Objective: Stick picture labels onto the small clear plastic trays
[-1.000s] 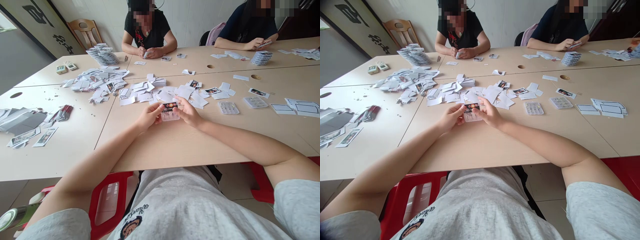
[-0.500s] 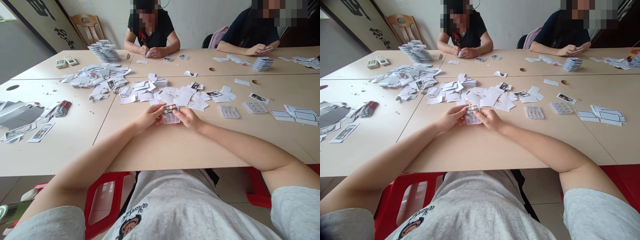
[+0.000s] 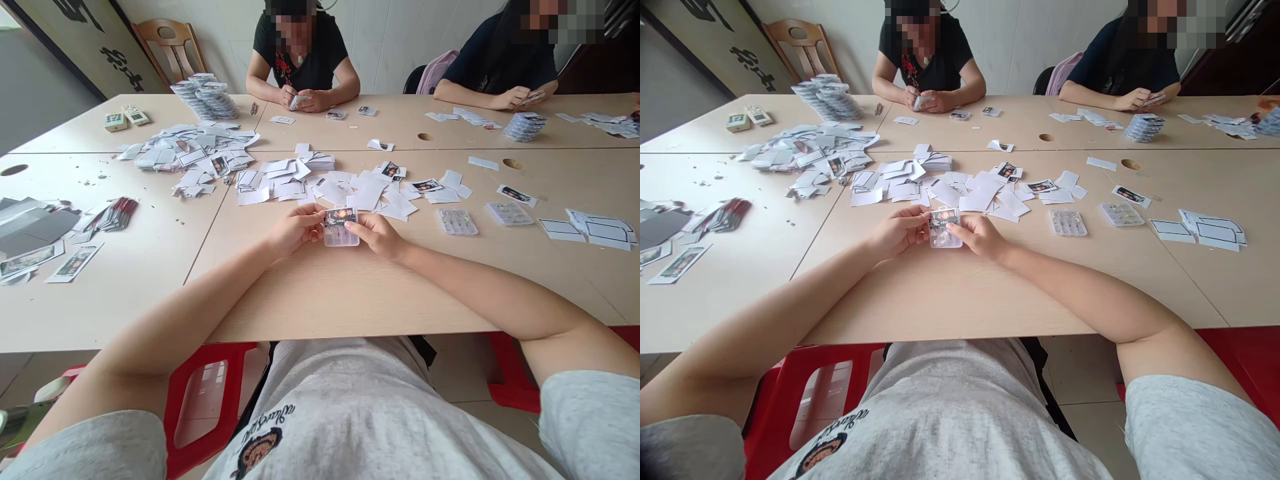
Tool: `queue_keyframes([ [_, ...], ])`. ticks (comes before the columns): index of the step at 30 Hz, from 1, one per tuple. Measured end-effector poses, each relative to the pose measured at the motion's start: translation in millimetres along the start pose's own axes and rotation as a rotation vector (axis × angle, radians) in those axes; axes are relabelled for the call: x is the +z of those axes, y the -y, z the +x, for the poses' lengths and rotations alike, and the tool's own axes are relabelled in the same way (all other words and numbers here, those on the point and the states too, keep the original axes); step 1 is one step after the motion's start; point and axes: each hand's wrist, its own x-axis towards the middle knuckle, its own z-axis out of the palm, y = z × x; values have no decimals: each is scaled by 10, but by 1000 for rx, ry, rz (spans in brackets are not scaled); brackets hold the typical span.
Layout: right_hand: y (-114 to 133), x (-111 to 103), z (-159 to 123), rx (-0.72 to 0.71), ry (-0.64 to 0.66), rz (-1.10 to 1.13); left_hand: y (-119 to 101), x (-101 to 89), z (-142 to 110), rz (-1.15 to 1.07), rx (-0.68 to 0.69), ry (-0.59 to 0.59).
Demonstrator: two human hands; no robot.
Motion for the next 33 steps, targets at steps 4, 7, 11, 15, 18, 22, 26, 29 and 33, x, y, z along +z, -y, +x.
queue_keyframes([
  [4,54,-17,20,25,63,173,-11,22,-23,3,-3,29],
  [7,83,-16,26,51,43,184,-14,25,-33,10,-8,57],
  [11,92,1,22,22,88,218,-20,22,-31,29,-15,79],
  [15,72,8,12,31,93,225,-25,49,-36,83,-16,71],
  [18,51,1,4,33,39,157,-18,78,-45,136,-6,41],
  [22,34,-11,-2,40,17,97,-13,93,-52,157,2,27],
  [26,32,-9,-8,31,75,125,-27,93,-51,123,15,22],
  [29,42,-9,-19,-13,135,141,-44,104,-58,112,13,19],
  [33,62,-15,-32,-38,162,85,-60,124,-70,113,3,31],
])
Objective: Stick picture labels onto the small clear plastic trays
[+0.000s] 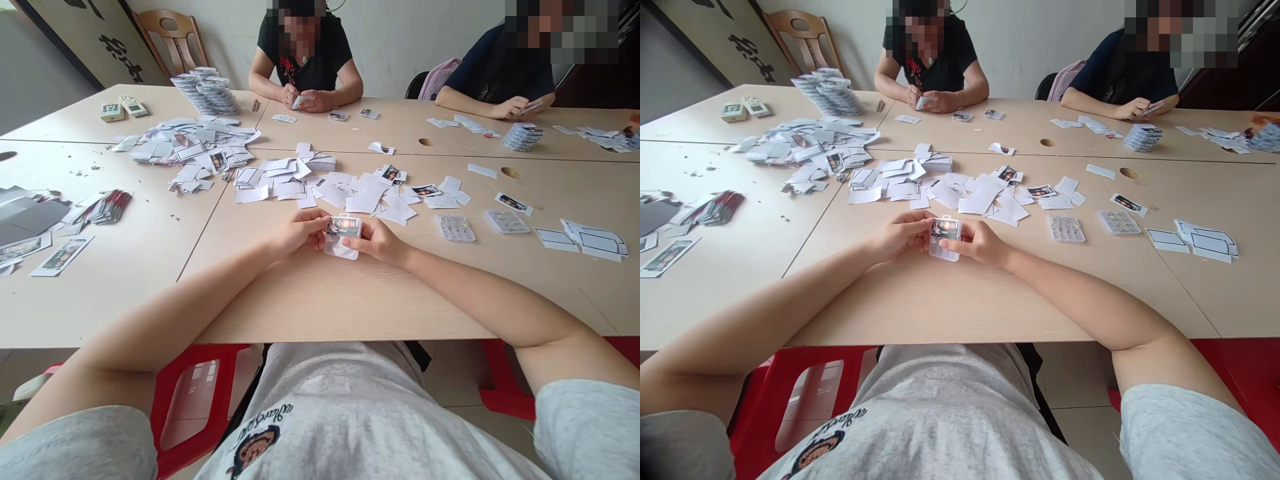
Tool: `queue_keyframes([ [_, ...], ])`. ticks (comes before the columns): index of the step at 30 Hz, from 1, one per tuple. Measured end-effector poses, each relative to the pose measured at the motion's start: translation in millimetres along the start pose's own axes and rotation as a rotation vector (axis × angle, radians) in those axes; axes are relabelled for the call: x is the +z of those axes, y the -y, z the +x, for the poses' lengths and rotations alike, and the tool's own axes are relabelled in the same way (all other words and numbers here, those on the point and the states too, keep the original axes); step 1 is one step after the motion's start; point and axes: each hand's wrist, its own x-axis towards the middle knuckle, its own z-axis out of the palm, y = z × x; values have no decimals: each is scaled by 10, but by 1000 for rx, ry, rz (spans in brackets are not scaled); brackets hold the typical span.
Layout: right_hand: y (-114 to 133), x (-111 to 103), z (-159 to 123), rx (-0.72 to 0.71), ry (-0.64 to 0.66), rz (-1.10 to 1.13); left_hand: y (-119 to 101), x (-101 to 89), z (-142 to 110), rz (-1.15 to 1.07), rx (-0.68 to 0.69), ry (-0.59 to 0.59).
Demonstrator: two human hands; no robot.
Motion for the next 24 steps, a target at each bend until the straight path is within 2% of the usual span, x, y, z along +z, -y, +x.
queue_keyframes([
  [9,-27,0,5,-37,20,3,-1,-19,9,-14,-12,24],
  [15,-52,0,3,31,15,17,12,-46,20,-18,-22,32],
  [24,-47,-3,7,9,-13,15,18,-52,19,-11,-21,27],
])
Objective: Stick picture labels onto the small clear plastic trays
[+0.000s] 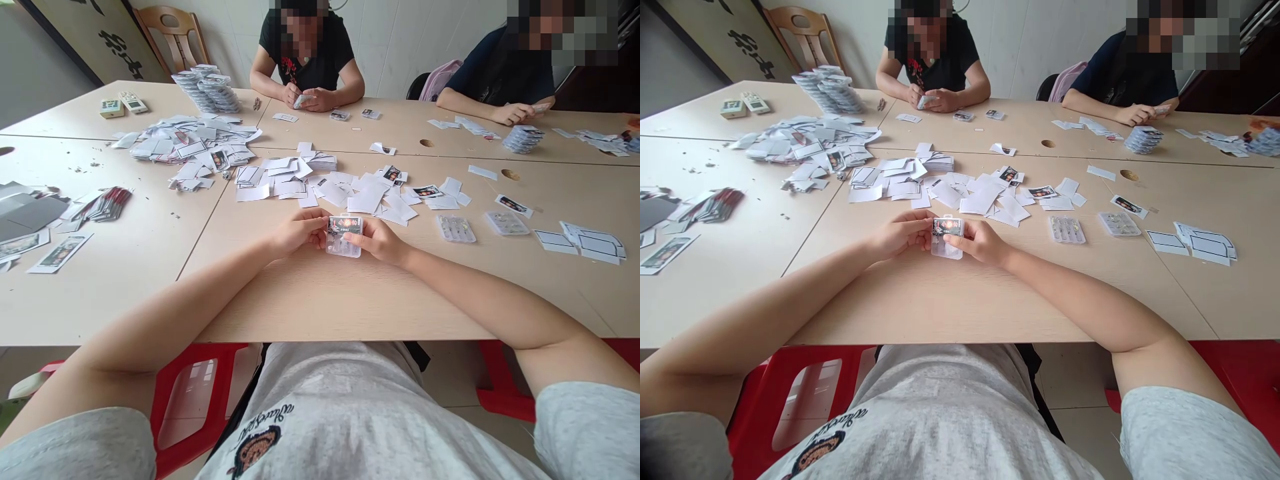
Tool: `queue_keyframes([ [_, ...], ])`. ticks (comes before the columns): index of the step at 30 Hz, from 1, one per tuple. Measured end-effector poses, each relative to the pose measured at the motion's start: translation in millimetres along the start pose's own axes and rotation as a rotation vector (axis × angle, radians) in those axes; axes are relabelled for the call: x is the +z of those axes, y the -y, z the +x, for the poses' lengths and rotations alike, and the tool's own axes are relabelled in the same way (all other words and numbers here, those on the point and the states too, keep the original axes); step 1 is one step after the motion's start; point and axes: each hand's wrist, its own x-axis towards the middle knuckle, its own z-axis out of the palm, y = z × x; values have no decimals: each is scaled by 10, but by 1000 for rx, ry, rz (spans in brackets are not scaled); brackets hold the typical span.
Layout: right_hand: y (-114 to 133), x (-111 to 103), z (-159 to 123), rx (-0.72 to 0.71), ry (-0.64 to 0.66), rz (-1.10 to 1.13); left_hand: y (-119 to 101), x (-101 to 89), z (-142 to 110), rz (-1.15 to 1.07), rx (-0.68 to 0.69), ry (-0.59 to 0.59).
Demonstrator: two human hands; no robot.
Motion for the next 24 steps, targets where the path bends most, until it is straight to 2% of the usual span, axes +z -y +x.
queue_keyframes([
  [13,-14,-11,0,46,-9,-32,-12,10,-11,43,6,-6],
  [19,-17,-2,0,59,-32,-7,6,69,7,176,-25,-106],
  [22,-40,4,1,73,-26,-1,-113,172,-175,308,-46,-205],
  [24,-60,7,1,86,-38,-2,-229,267,-464,379,-5,-290],
])
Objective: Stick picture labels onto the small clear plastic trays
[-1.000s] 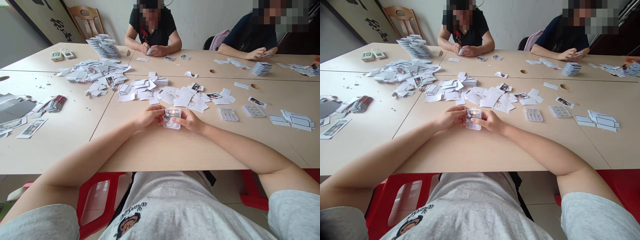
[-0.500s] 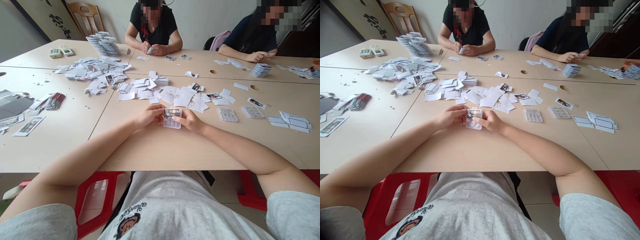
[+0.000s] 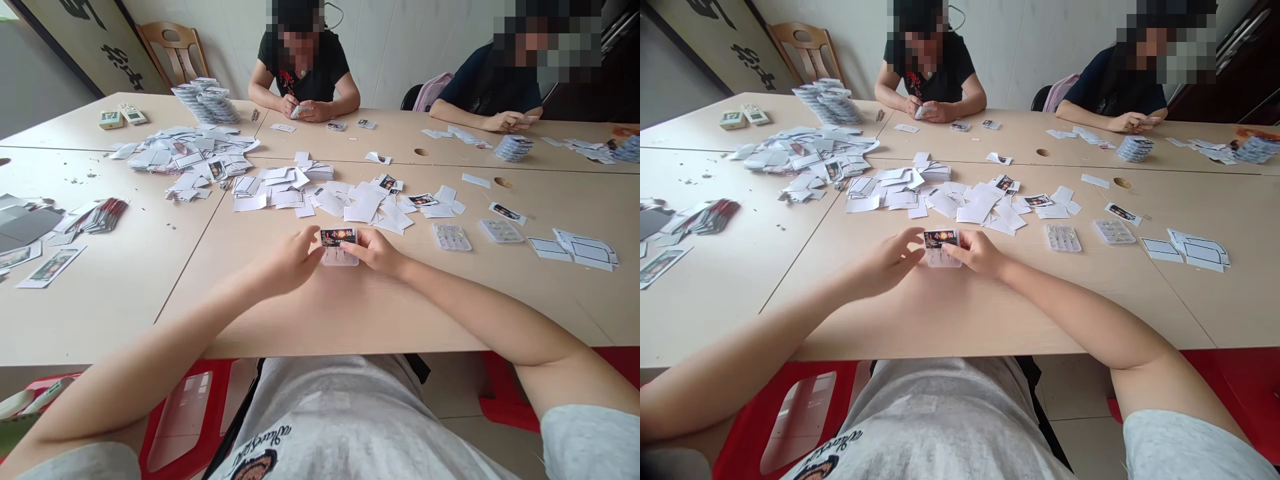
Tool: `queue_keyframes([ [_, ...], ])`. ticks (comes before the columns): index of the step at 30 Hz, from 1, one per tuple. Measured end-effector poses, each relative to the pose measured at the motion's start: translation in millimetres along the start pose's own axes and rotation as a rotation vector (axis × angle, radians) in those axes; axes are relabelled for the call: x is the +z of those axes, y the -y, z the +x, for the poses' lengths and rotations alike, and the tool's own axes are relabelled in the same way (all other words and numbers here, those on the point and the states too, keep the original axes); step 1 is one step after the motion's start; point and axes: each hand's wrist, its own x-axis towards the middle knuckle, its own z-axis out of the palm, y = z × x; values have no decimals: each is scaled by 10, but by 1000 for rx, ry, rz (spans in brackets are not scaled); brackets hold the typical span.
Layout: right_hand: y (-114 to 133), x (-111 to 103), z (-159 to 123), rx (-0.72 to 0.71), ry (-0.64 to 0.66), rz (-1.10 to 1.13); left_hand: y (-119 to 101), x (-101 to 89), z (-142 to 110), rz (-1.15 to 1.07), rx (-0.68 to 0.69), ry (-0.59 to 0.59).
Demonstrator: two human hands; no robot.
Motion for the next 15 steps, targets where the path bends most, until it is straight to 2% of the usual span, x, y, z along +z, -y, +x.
queue_keyframes([
  [2,-14,3,3,9,-24,-3,-62,-44,-402,81,67,-82],
  [3,-16,6,6,12,-31,-2,-43,-59,-613,54,89,-60],
  [4,-15,8,10,13,-33,1,15,-65,-812,-65,68,33],
  [6,-6,15,21,14,-25,14,242,-42,-1121,-484,-5,325],
  [7,0,19,27,13,-21,23,396,-12,-1217,-618,-43,605],
  [8,5,22,34,10,-19,33,564,31,-1273,-725,-49,799],
  [9,9,25,41,7,-20,44,736,83,-1297,-872,-57,943],
  [13,1,26,63,-4,-30,78,1377,301,-1267,-1124,-34,918],
  [15,-7,23,70,-11,-27,94,1634,332,-1255,-1190,-41,856],
])
